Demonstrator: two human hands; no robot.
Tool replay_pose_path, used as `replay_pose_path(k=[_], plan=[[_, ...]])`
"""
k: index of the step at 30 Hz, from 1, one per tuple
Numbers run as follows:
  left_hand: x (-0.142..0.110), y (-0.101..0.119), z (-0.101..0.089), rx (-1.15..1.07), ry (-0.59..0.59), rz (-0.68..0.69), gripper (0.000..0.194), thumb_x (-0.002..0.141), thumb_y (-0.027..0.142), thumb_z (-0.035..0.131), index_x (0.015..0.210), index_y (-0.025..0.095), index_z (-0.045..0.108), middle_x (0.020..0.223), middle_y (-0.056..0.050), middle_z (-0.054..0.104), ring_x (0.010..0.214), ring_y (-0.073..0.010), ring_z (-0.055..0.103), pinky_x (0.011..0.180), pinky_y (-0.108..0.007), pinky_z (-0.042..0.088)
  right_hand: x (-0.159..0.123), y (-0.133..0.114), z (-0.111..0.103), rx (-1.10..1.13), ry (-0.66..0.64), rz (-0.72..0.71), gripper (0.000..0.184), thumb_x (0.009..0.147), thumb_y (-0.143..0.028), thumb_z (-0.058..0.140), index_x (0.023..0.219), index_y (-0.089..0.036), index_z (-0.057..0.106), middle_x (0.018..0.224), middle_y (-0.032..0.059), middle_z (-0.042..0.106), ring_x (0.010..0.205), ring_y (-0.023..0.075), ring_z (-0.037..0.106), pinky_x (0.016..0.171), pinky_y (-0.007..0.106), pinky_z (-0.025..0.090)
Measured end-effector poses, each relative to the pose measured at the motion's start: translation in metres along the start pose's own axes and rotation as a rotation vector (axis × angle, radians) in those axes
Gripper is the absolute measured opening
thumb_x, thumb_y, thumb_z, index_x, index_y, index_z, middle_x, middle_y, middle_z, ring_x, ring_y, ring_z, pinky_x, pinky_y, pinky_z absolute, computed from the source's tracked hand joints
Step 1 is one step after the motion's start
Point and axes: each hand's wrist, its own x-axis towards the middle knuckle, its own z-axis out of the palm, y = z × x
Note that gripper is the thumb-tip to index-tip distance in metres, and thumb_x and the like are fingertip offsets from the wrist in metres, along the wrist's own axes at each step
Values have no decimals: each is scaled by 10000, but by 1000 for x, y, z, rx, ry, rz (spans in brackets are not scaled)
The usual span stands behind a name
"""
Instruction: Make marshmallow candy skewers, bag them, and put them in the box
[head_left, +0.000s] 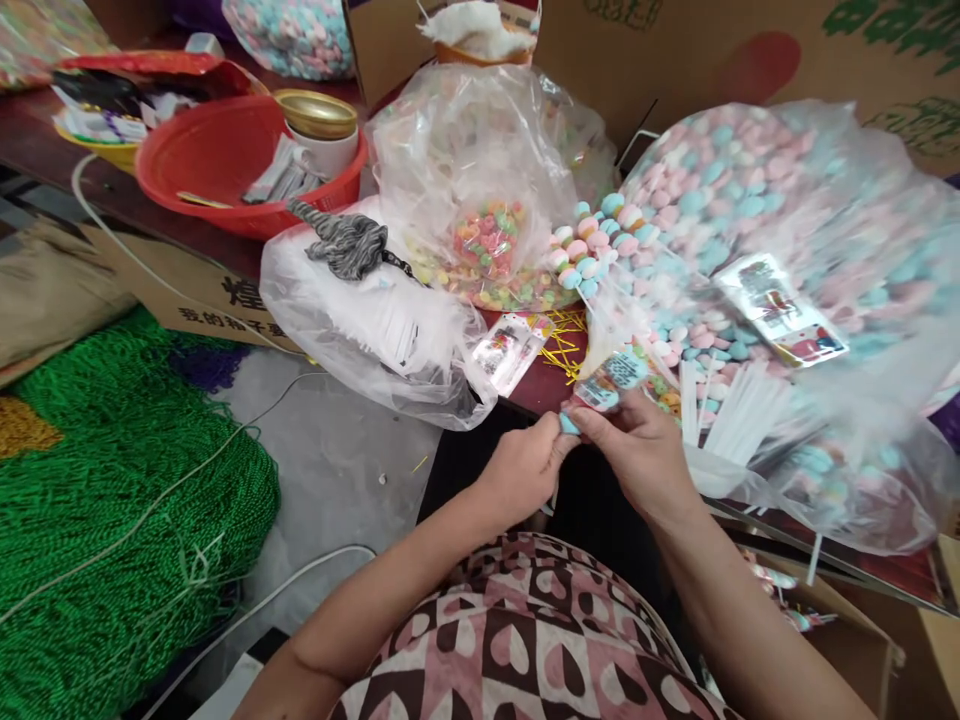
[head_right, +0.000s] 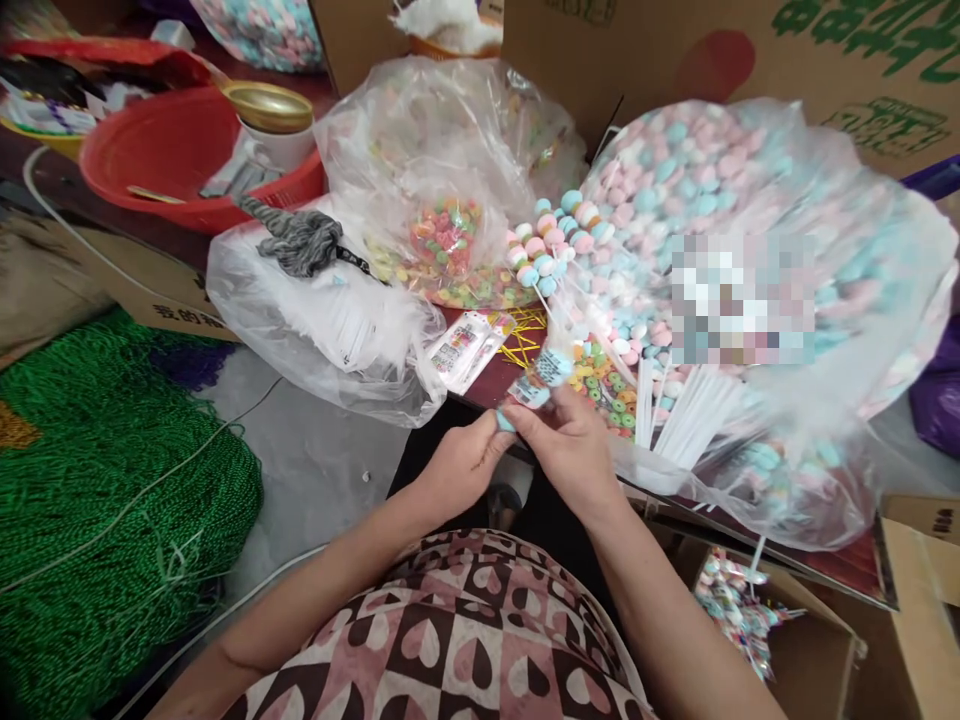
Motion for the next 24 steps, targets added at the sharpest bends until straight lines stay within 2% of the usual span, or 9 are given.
replay_pose_path(k=[3, 6, 9, 12, 14, 18, 24], plan=[[3, -7, -15, -330, 47, -64, 312, 892, 503, 542, 813, 202, 538, 503, 78, 397, 452, -93, 381, 562, -252, 390, 29, -5, 2, -226, -103, -57, 316, 861, -468, 621, 993, -198, 719, 832, 38, 752, 697, 188, 672, 664, 328, 535], [6, -9, -27, -728, 134, -145, 383, 819, 549, 644, 779, 191, 516, 464, 124, 298, 381, -52, 292, 523, -233, 419, 61, -7, -2, -672, -5, -203, 284, 911, -346, 547, 1062, -186, 726, 1033, 84, 757, 934, 238, 690, 832, 367, 512], [7, -6, -33, -876, 180, -183, 419, 751, 536, 737, 775, 169, 536, 473, 126, 324, 374, -30, 294, 496, -211, 423, 77, 0, -4, -1150, -109, -213, 245, 906, -265, 542, 1028, -181, 736, 1049, 111, 746, 988, 269, 669, 832, 363, 482], [7, -4, -34, -928, 162, -189, 412, 755, 519, 747, 774, 159, 547, 473, 120, 343, 370, -27, 318, 489, -209, 436, 77, 11, 2, -1381, -163, -260, 265, 934, -252, 493, 1032, -165, 723, 1043, 130, 723, 984, 268, 645, 803, 343, 453], [7, -5, -32, -951, 155, -191, 406, 758, 508, 751, 769, 156, 548, 470, 119, 347, 366, -27, 324, 483, -209, 441, 75, 18, 7, -1424, -115, -266, 303, 954, -226, 432, 992, -143, 722, 1029, 150, 711, 981, 270, 636, 796, 340, 433], [9, -7, -31, -972, 161, -188, 402, 762, 499, 752, 764, 151, 550, 467, 117, 352, 362, -25, 328, 475, -207, 442, 81, 25, 11, -1352, -23, -177, 329, 947, -202, 402, 954, -121, 721, 1024, 178, 713, 934, 271, 649, 742, 334, 414], [8, -9, -33, -973, 175, -182, 391, 771, 493, 747, 787, 153, 556, 474, 118, 353, 368, -22, 319, 482, -202, 438, 99, 23, -9, -1198, -13, -116, 297, 936, -290, 454, 921, -195, 735, 826, 51, 759, 747, 191, 667, 647, 272, 428]])
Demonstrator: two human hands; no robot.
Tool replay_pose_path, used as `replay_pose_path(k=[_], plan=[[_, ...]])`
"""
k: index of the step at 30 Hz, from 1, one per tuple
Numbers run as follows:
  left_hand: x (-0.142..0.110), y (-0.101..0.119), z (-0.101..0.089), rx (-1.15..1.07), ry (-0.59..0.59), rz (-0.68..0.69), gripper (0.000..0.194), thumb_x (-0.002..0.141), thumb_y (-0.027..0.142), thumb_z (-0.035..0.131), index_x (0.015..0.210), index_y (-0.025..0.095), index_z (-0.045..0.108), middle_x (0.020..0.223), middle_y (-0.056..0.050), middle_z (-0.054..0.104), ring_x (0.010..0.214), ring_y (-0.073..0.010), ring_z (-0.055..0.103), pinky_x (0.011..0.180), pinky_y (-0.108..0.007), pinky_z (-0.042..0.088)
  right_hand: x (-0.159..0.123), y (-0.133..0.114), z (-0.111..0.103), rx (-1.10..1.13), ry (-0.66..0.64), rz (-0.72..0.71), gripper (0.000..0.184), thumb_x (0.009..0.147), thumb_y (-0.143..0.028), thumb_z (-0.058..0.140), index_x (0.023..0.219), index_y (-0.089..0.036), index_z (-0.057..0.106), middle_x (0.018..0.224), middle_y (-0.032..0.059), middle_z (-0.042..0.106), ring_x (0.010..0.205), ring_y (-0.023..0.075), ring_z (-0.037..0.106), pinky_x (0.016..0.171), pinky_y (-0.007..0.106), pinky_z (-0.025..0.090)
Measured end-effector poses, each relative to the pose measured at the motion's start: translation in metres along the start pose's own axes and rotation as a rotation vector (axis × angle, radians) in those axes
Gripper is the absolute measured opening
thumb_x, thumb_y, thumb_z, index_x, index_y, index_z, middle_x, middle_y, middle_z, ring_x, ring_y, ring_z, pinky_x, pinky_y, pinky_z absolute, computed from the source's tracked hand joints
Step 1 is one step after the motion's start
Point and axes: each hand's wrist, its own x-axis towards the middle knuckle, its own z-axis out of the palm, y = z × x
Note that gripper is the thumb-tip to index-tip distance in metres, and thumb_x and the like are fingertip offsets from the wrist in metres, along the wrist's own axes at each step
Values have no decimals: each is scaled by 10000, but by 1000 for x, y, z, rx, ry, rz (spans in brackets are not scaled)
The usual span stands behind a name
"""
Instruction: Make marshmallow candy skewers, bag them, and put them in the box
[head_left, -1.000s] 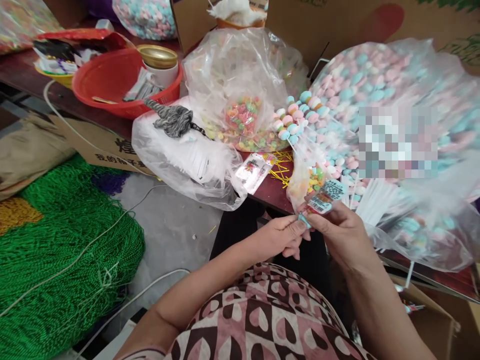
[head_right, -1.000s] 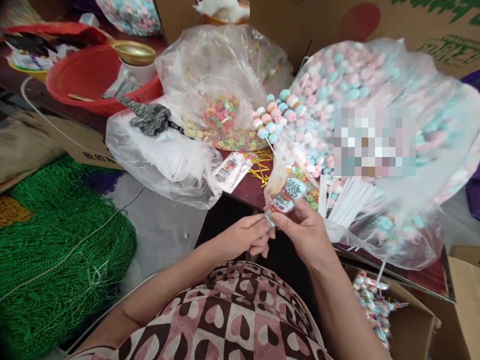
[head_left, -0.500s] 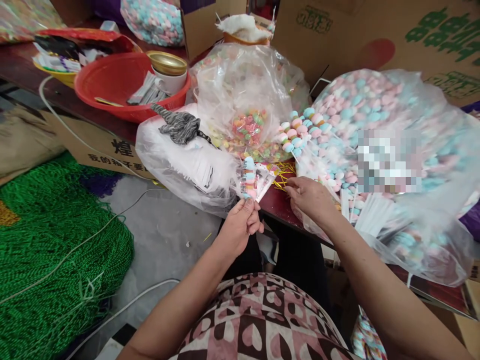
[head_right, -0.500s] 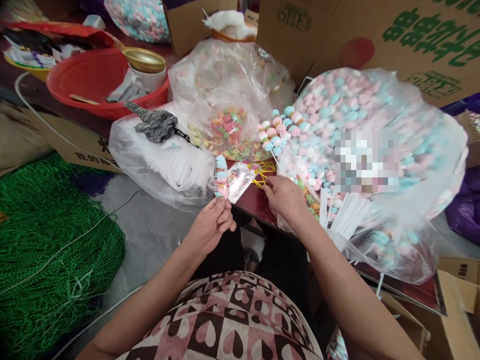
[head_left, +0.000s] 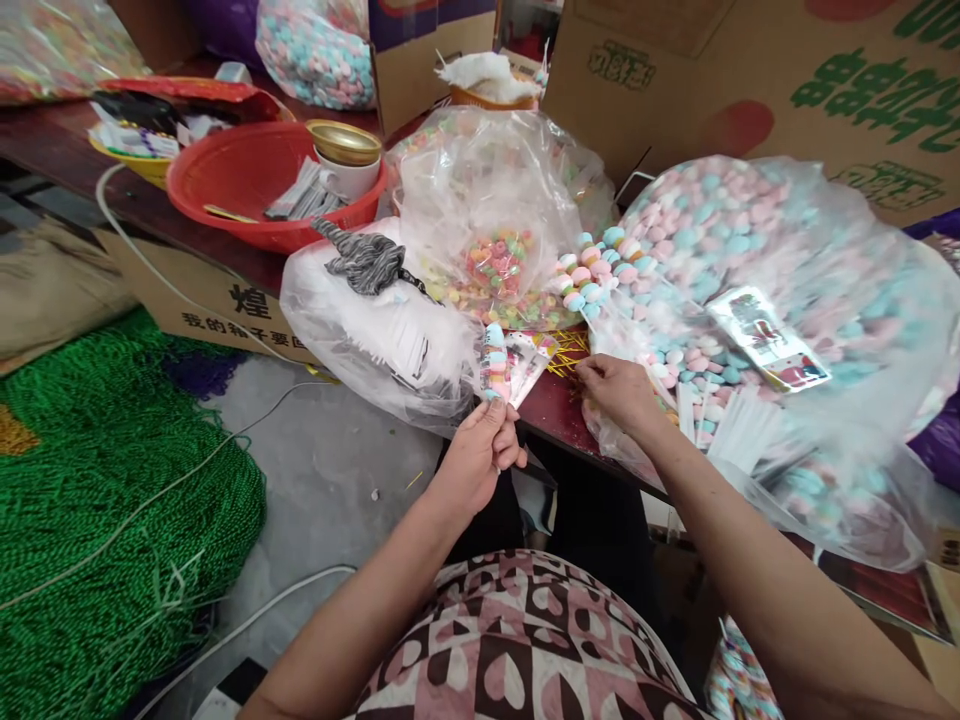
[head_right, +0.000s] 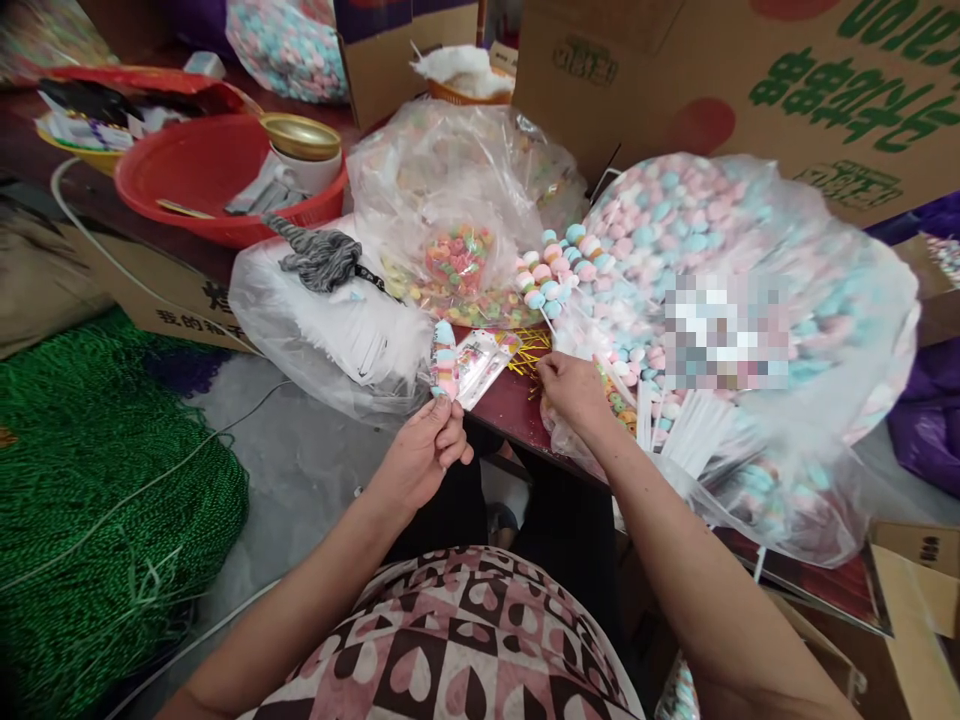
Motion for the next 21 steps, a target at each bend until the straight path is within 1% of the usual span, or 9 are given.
replay_pose_path(k=[2, 3, 8, 10, 12, 14, 17, 19, 21], plan=[[0, 0, -1, 13, -2, -4, 392, 778, 501, 737, 795, 154, 557, 474, 118, 355, 367, -22, 317, 483, -202, 438, 0, 4, -3, 39, 5, 10, 303, 937, -302, 448, 920, -197, 732, 793, 33, 757, 726, 179, 667, 644, 263, 439], [1, 0, 0, 21, -4, -8, 393, 780, 505, 733, 796, 154, 557, 475, 119, 356, 366, -22, 317, 483, -203, 437, 0, 5, -4, 47, 11, 18, 302, 932, -301, 447, 922, -193, 729, 795, 38, 756, 728, 185, 669, 647, 269, 443], [3, 2, 2, 65, -15, 7, 393, 772, 505, 737, 804, 157, 559, 481, 119, 352, 366, -20, 299, 459, -193, 410, -12, 9, -8, 13, 89, 64, 301, 911, -276, 433, 978, -154, 700, 863, 139, 751, 763, 267, 671, 665, 345, 436], [5, 2, 4, 94, -16, 12, 391, 765, 502, 740, 809, 158, 560, 483, 120, 352, 360, -19, 282, 430, -185, 376, -17, 12, -12, 56, 144, 84, 277, 901, -278, 437, 955, -163, 684, 826, 136, 743, 740, 273, 668, 665, 354, 440], [6, 1, 7, 122, -21, 9, 392, 764, 506, 733, 814, 158, 559, 486, 119, 351, 356, -18, 268, 406, -178, 337, -23, 15, -15, 192, 186, 130, 246, 894, -294, 447, 933, -176, 660, 766, 102, 728, 699, 255, 665, 663, 351, 452], [8, -2, 11, 151, -24, -1, 394, 773, 516, 714, 820, 159, 556, 494, 118, 345, 357, -18, 257, 391, -172, 295, -29, 14, -19, 393, 199, 199, 218, 888, -326, 465, 905, -187, 632, 718, 58, 705, 628, 218, 652, 645, 337, 464], [14, -8, 19, 193, -26, -33, 378, 795, 515, 681, 832, 166, 542, 507, 118, 334, 358, -19, 248, 387, -172, 251, -42, 5, -25, 694, 198, 255, 203, 865, -386, 518, 840, -200, 596, 679, 8, 666, 530, 154, 601, 583, 296, 462], [17, -10, 24, 209, -39, -54, 342, 812, 486, 659, 840, 169, 533, 516, 117, 332, 360, -22, 249, 392, -176, 246, -52, -5, -28, 833, 184, 223, 211, 855, -409, 540, 817, -204, 577, 649, -13, 637, 502, 132, 571, 543, 273, 447], [20, -11, 29, 216, -55, -66, 296, 824, 446, 635, 848, 170, 529, 528, 115, 336, 363, -24, 252, 399, -180, 247, -62, -16, -29, 874, 167, 138, 219, 870, -414, 532, 815, -205, 570, 616, -22, 616, 481, 126, 550, 522, 264, 432]])
